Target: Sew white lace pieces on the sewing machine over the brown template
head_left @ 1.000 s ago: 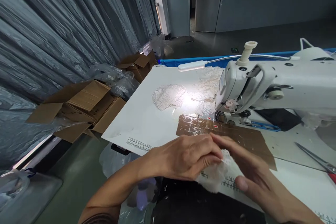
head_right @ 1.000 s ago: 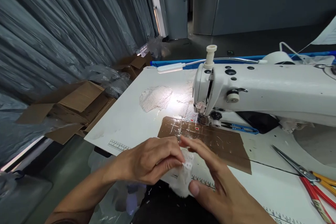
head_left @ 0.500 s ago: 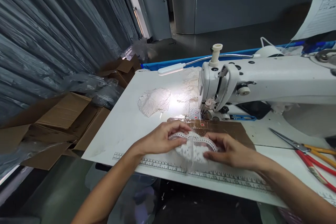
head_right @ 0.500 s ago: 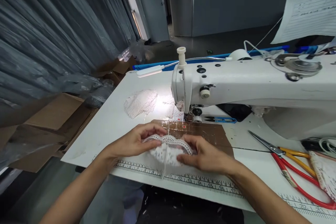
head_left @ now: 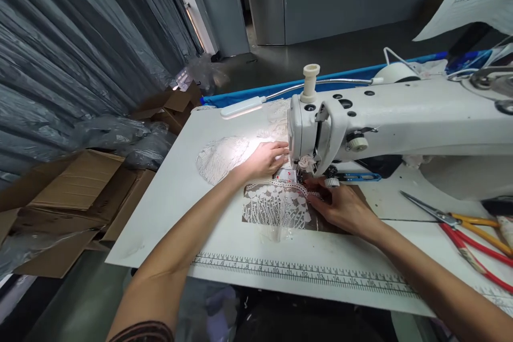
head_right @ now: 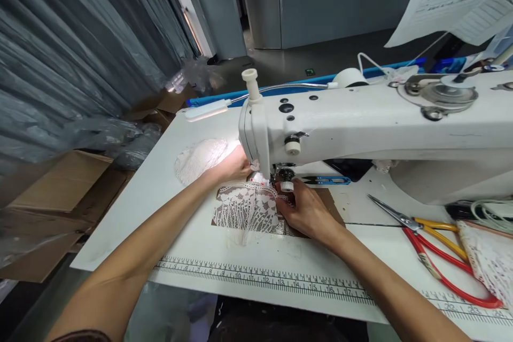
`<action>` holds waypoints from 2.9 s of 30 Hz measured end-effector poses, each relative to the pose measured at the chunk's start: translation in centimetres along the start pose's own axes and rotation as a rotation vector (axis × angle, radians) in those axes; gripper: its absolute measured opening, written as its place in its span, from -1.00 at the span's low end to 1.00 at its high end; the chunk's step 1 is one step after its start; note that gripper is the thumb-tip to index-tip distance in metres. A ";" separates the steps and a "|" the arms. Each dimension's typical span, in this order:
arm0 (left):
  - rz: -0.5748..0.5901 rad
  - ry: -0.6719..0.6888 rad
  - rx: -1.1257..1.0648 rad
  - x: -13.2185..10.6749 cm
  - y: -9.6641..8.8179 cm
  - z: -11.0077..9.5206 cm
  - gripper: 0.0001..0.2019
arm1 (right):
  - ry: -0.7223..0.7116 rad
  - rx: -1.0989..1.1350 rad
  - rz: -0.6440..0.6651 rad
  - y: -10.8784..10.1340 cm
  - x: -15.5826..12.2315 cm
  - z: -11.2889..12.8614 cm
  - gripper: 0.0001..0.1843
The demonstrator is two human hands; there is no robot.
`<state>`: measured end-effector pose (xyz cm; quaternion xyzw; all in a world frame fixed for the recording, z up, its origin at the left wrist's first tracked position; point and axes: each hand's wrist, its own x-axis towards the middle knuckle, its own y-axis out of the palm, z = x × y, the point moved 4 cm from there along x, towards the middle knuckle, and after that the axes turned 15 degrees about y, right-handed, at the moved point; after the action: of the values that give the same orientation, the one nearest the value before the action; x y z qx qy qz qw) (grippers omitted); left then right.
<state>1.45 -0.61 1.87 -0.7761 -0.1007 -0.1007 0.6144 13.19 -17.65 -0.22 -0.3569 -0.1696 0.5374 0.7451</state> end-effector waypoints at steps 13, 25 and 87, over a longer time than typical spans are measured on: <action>-0.010 0.296 -0.003 -4.3 1.4 -7.6 -0.78 | -0.185 -0.228 -0.052 0.0 -0.7 -0.3 -0.64; 0.018 0.153 -0.037 -4.7 -1.1 -7.6 -0.80 | -0.130 -0.232 -0.128 -0.1 0.3 -1.1 -0.66; -0.193 0.300 0.048 -5.0 1.7 -8.7 -0.82 | -0.282 -0.190 0.021 -1.0 -0.5 0.0 -0.67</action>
<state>-3.18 -9.65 0.86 -0.7242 -0.0840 -0.2714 0.6283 13.70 -18.26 0.50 -0.3484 -0.3187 0.5713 0.6713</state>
